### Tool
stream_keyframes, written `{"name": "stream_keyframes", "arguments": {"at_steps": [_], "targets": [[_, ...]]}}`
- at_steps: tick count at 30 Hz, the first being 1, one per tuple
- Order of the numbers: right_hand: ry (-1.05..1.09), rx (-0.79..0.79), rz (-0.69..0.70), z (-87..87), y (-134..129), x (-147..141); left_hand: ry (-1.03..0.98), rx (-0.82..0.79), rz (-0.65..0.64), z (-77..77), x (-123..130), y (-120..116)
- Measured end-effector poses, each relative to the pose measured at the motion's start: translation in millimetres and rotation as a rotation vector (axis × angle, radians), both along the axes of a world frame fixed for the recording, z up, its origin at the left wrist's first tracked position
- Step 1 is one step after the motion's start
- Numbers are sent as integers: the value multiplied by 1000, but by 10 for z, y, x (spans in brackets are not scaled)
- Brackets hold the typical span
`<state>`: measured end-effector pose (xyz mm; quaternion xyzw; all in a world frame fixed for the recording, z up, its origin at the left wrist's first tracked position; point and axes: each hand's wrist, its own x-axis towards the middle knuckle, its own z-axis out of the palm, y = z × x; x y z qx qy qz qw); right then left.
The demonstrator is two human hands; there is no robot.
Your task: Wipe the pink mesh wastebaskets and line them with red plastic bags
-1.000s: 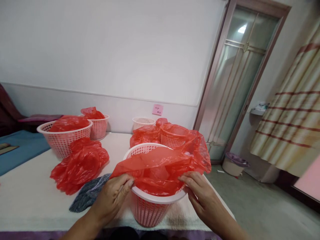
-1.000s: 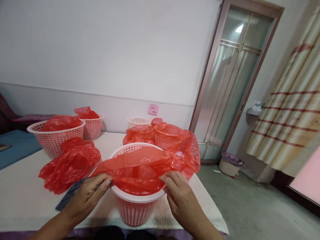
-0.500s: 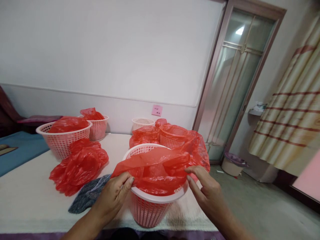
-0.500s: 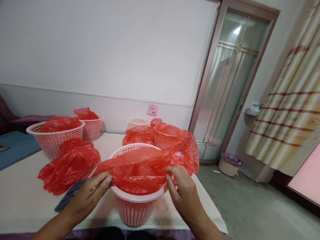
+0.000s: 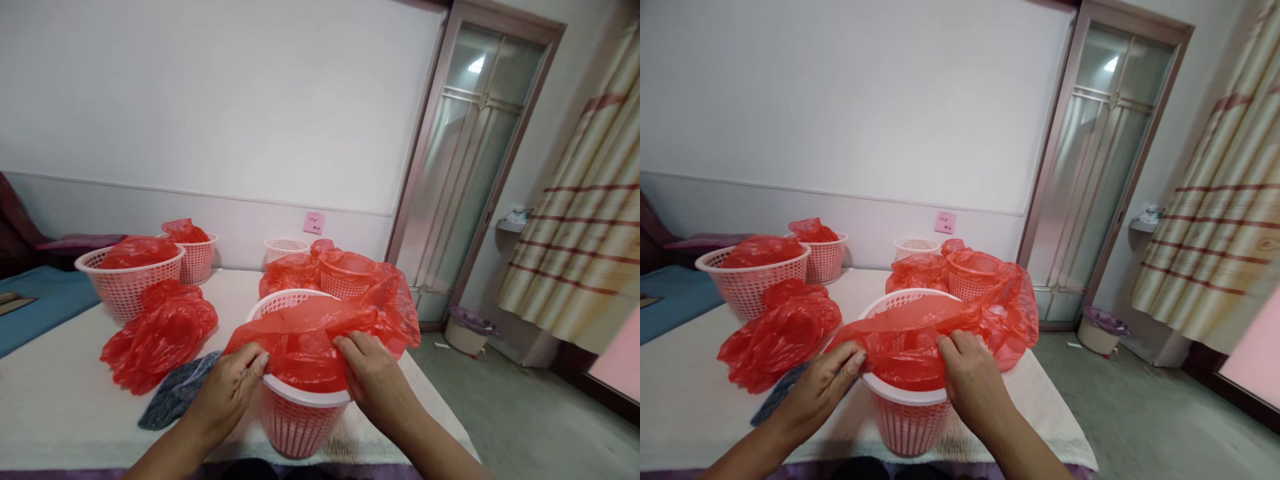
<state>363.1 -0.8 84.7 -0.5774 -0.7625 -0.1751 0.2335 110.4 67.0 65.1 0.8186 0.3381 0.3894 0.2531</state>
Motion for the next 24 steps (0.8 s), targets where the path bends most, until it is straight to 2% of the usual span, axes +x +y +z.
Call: {"name": "stream_keyframes", "arguments": {"at_steps": [4, 9, 13, 19, 24], "targets": [[86, 112, 72, -31, -90, 53, 98, 100, -33, 6, -60, 26], [94, 134, 153, -43, -236, 113, 192, 460, -26, -39, -122, 75], [20, 237, 199, -126, -329, 152, 168, 675, -25, -88, -139, 131], [-91, 381, 232, -312, -423, 238, 242, 805, -16, -219, -257, 159], [-97, 381, 235, -423, -461, 222, 256, 838, 2, -305, -324, 134]]}}
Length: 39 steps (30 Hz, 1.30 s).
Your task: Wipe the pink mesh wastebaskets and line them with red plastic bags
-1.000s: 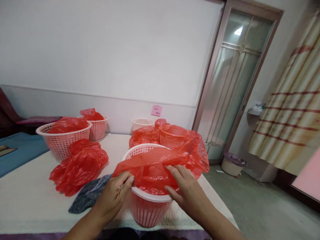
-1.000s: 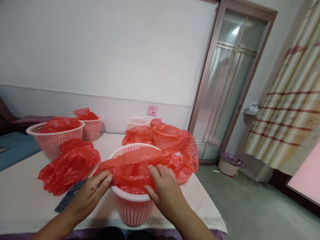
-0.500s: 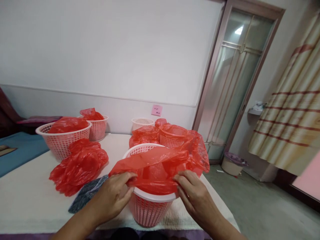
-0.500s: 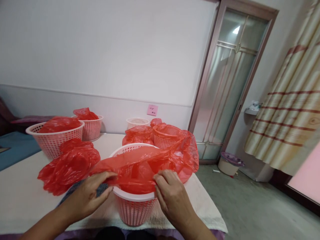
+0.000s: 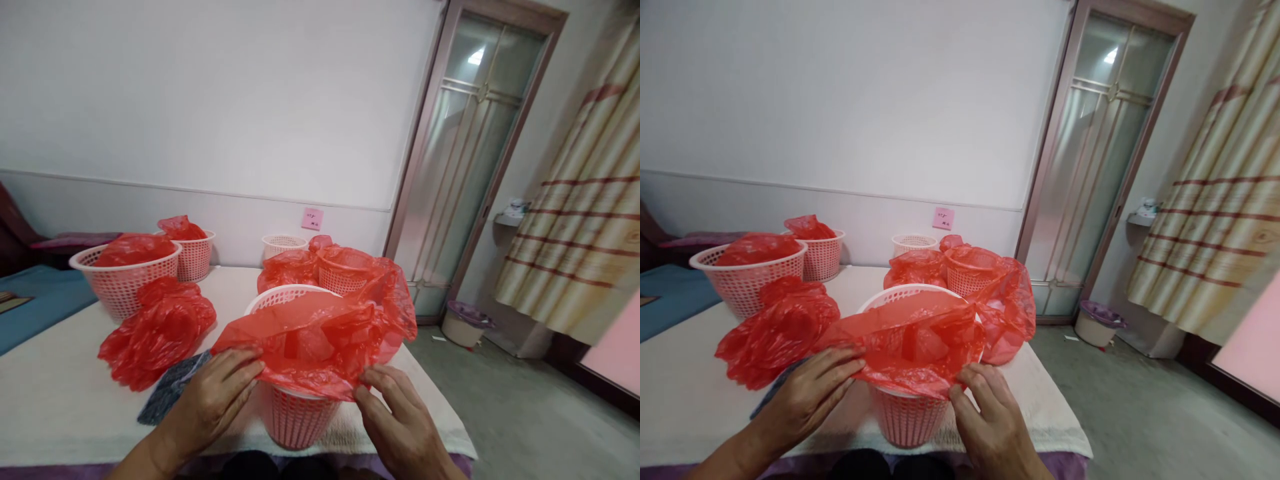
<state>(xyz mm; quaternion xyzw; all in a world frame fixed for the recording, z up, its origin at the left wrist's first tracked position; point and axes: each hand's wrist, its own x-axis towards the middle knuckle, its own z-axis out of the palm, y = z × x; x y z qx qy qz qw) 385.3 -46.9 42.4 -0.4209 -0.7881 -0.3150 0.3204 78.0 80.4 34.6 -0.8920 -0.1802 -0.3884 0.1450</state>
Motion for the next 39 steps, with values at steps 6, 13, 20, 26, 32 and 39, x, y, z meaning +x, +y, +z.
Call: {"name": "stream_keyframes", "arguments": {"at_steps": [6, 13, 20, 26, 32, 39], "targets": [[2, -18, -29, -101, -8, -33, -37, 15, -13, -61, 20, 1], [0, -38, -149, -176, -11, 50, -94, -118, 1, -99, -9, -26], [128, -157, -171, -198, -44, 80, -485, -650, 106, -50, 29, -18], [341, -168, -145, -189, -41, 57, -815, -1135, 90, 40, 112, 104], [617, -204, -131, -186, 19, 102, -865, -1490, 90, 10, 208, 175], [1253, -594, -25, -183, 175, 190, -962, -1802, -129, 21, 321, 78]]}}
